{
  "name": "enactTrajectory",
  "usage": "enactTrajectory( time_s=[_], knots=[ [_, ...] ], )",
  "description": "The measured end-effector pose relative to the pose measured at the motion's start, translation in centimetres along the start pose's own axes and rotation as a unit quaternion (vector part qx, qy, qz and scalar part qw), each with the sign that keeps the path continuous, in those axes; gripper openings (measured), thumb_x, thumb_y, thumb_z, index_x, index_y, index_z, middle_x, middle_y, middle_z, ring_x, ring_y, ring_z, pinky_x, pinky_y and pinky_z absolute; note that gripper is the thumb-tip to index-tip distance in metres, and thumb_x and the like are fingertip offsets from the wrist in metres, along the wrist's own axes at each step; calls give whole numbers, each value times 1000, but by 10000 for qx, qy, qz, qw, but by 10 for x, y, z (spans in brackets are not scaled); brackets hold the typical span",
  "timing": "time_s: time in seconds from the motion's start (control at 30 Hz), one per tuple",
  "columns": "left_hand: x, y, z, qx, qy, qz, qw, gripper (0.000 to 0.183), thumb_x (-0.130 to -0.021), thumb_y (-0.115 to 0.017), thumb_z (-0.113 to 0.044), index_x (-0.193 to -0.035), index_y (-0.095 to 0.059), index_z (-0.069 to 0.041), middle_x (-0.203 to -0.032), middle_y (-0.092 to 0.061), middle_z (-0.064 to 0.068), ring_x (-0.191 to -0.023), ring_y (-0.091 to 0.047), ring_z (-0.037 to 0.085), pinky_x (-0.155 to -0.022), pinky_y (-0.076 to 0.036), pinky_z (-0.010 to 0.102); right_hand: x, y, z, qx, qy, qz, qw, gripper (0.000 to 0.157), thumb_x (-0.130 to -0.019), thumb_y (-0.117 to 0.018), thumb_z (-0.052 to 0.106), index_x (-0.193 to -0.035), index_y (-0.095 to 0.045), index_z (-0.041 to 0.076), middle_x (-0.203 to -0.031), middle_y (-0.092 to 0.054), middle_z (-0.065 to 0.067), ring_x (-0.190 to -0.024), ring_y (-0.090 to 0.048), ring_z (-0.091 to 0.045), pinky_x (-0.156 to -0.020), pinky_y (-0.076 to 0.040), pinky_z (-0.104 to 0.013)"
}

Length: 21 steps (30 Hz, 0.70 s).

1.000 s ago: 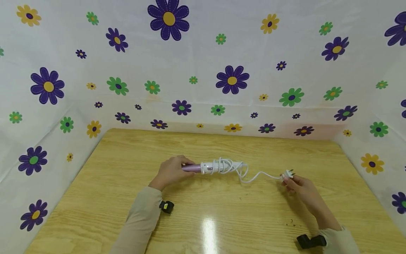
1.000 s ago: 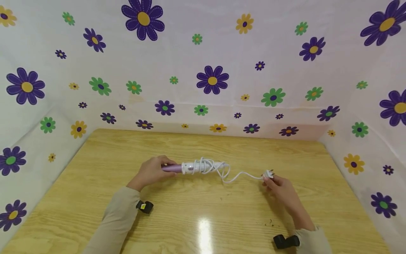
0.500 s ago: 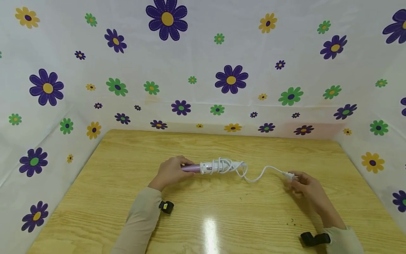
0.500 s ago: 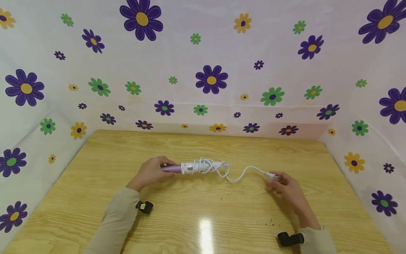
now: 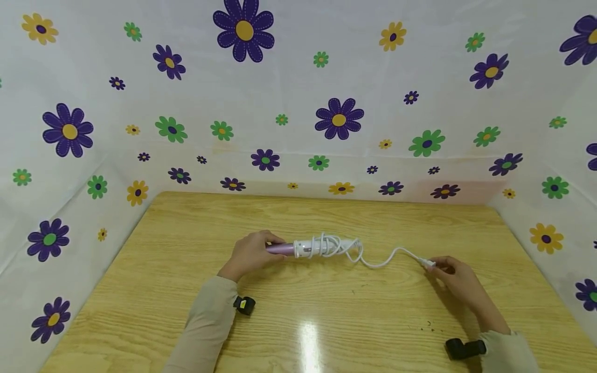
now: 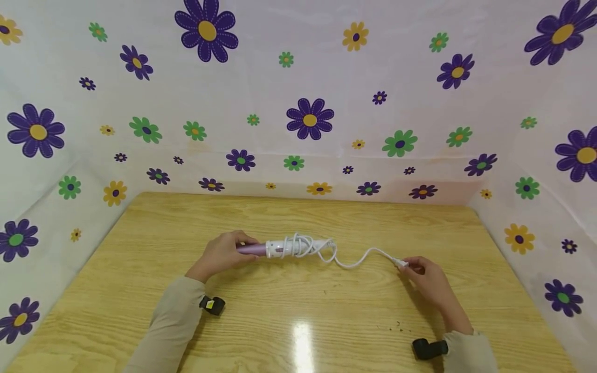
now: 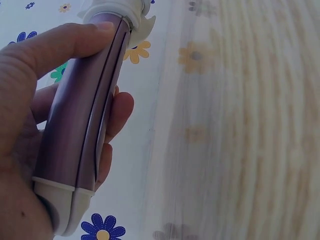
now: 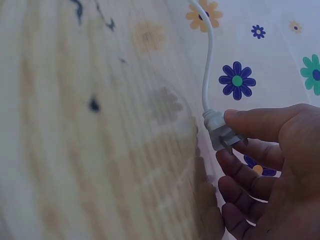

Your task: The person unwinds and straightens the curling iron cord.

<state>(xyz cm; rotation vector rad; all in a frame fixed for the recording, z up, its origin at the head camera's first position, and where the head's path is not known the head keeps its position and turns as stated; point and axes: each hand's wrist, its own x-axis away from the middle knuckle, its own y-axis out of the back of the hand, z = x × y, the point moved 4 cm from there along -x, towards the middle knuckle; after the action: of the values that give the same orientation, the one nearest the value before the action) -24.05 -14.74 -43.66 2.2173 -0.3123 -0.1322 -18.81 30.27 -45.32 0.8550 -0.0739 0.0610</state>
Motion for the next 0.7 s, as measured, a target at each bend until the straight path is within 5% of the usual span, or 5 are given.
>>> enactTrajectory(
  time_s=[0.47, 0.7],
  knots=[
    [0, -3, 2, -23, -39, 46, 10000, 36, -76, -81, -34, -109, -74, -20, -110, -71, 1, -87, -63, 14, -73, -48, 34, -3, 5, 10, 0, 214, 93, 9997, 42, -98, -57, 27, -126, -54, -4, -106, -60, -16, -80, -53, -1, -62, -48, -24],
    [-1, -3, 3, -15, -4, 23, 10000, 39, -75, -82, -36, -109, -73, -20, -107, -71, 0, -84, -62, 13, -73, -47, 33, -8, 9, 43, 188, 834, -49, 9963, 40, -96, -59, 25, -125, -56, -2, -115, -60, -22, -93, -58, -21, -66, -48, -25]
  ],
)
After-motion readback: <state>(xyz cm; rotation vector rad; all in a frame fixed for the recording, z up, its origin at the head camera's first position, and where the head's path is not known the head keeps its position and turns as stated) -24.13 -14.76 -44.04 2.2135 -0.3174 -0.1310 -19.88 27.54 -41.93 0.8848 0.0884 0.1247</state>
